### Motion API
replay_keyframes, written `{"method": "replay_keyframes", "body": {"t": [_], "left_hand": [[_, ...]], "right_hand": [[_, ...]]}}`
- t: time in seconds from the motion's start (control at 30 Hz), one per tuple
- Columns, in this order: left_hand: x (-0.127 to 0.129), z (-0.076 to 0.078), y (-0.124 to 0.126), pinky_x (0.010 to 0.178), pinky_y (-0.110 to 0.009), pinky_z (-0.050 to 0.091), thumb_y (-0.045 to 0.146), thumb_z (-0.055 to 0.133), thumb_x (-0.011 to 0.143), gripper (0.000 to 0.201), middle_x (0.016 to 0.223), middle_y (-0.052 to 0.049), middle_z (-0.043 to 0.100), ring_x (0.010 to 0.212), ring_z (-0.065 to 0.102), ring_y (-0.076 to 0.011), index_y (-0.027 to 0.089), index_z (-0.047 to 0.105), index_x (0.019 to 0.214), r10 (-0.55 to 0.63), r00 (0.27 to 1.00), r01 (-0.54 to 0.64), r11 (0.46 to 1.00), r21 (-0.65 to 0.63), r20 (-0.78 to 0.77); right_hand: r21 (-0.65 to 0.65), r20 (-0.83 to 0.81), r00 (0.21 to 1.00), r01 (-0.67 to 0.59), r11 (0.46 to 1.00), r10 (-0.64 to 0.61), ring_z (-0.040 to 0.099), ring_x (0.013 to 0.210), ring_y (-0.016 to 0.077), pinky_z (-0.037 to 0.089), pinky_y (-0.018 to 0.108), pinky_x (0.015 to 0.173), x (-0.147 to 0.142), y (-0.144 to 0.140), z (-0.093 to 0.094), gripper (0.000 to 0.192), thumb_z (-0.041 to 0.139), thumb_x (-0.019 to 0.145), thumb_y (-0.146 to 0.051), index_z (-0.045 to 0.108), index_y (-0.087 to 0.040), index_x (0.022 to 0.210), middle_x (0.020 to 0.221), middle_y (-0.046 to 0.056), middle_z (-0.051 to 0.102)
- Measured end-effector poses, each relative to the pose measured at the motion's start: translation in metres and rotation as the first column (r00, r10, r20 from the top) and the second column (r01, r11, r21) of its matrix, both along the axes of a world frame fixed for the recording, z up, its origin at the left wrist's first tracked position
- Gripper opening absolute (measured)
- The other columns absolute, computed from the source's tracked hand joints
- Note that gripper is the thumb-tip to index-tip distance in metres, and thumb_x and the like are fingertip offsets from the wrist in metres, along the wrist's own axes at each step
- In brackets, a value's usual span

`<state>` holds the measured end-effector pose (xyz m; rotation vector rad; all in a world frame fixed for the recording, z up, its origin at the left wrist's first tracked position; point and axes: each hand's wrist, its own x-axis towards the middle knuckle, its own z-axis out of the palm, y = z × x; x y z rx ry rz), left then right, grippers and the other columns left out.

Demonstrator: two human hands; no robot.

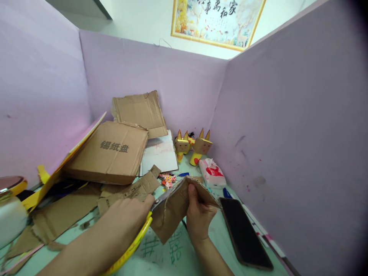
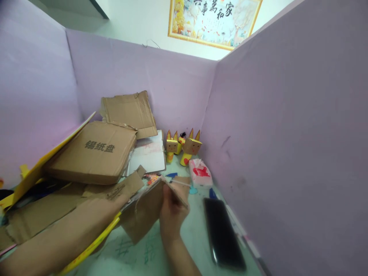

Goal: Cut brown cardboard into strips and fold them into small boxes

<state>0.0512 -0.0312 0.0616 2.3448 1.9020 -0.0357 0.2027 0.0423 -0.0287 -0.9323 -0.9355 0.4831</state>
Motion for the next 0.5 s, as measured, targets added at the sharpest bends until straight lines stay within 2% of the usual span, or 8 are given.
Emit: {"method": "replay_keyframes", "body": {"t": [0.13, 0.23, 0.3, 0.33, 0.4, 0.43, 0.5], "left_hand": [[0.003, -0.007, 0.001, 0.064, -0.032, 0.046, 0.011, 0.039, 0.076, 0.034, 0.079, -0.008, 0.068, 0.075, 0.066, -0.0256, 0.022, 0.052, 0.106, 0.028, 0.999, -0.027, 0.999, 0.025, -0.037], [0.001, -0.002, 0.007, 0.061, -0.035, 0.045, 0.007, 0.032, 0.077, 0.036, 0.08, -0.01, 0.068, 0.073, 0.065, -0.0285, 0.018, 0.053, 0.104, 0.017, 0.984, 0.0, 0.995, 0.098, -0.179], [0.002, 0.002, 0.009, 0.061, -0.037, 0.045, 0.004, 0.031, 0.075, 0.036, 0.078, -0.011, 0.067, 0.071, 0.065, -0.0293, 0.016, 0.054, 0.1, 0.026, 0.974, 0.004, 0.991, 0.135, -0.223], [0.003, 0.003, 0.008, 0.062, -0.036, 0.045, 0.004, 0.032, 0.075, 0.035, 0.079, -0.01, 0.067, 0.073, 0.065, -0.0284, 0.017, 0.054, 0.099, 0.029, 0.982, -0.004, 0.991, 0.136, -0.185], [0.007, -0.001, 0.005, 0.065, -0.032, 0.044, 0.006, 0.036, 0.074, 0.034, 0.08, -0.007, 0.068, 0.076, 0.065, -0.025, 0.02, 0.053, 0.1, 0.037, 0.999, -0.038, 0.996, 0.085, 0.008], [0.009, -0.005, 0.003, 0.066, -0.029, 0.044, 0.008, 0.04, 0.073, 0.034, 0.081, -0.005, 0.068, 0.078, 0.065, -0.0229, 0.022, 0.053, 0.101, 0.04, 0.993, -0.047, 0.998, 0.053, 0.115], [0.013, -0.017, -0.001, 0.067, -0.025, 0.044, 0.011, 0.044, 0.071, 0.032, 0.081, -0.002, 0.069, 0.079, 0.064, -0.0204, 0.024, 0.053, 0.099, 0.064, 0.966, -0.071, 0.997, 0.02, 0.251]], "right_hand": [[0.113, 0.101, 0.995, -0.002, 0.994, -0.009, 0.061, 0.068, 0.0199, 0.047, 0.034, 0.07, 0.005, 0.001, -0.001, 0.012, 0.062, 0.073, -0.027, 0.069, -0.018, 0.074, 0.072, 0.004, 0.069], [0.187, 0.147, 0.989, -0.016, 0.982, -0.012, 0.061, 0.068, 0.0201, 0.046, 0.034, 0.071, 0.01, 0.001, 0.001, 0.011, 0.063, 0.071, -0.028, 0.069, -0.02, 0.076, 0.071, 0.003, 0.069], [0.164, 0.102, 0.995, -0.012, 0.986, -0.004, 0.061, 0.071, 0.0209, 0.046, 0.034, 0.073, 0.011, 0.002, 0.001, 0.014, 0.065, 0.069, -0.031, 0.069, -0.02, 0.076, 0.073, 0.003, 0.069], [0.112, 0.044, 0.999, -0.007, 0.994, 0.002, 0.061, 0.075, 0.0216, 0.046, 0.034, 0.075, 0.01, 0.004, 0.001, 0.016, 0.065, 0.069, -0.032, 0.069, -0.019, 0.077, 0.076, 0.004, 0.069], [-0.027, -0.138, 0.99, -0.03, 0.999, 0.026, 0.061, 0.084, 0.0226, 0.045, 0.035, 0.079, 0.007, 0.008, 0.001, 0.022, 0.067, 0.068, -0.033, 0.068, -0.017, 0.083, 0.087, 0.006, 0.07], [-0.081, -0.251, 0.966, -0.081, 0.993, 0.058, 0.061, 0.089, 0.0228, 0.045, 0.035, 0.08, 0.004, 0.01, 0.001, 0.028, 0.068, 0.067, -0.034, 0.067, -0.016, 0.089, 0.093, 0.007, 0.069], [-0.104, -0.45, 0.877, -0.241, 0.965, 0.171, 0.06, 0.094, 0.0223, 0.045, 0.036, 0.082, -0.001, 0.014, 0.003, 0.041, 0.069, 0.065, -0.036, 0.063, -0.017, 0.1, 0.102, 0.006, 0.067]]}}
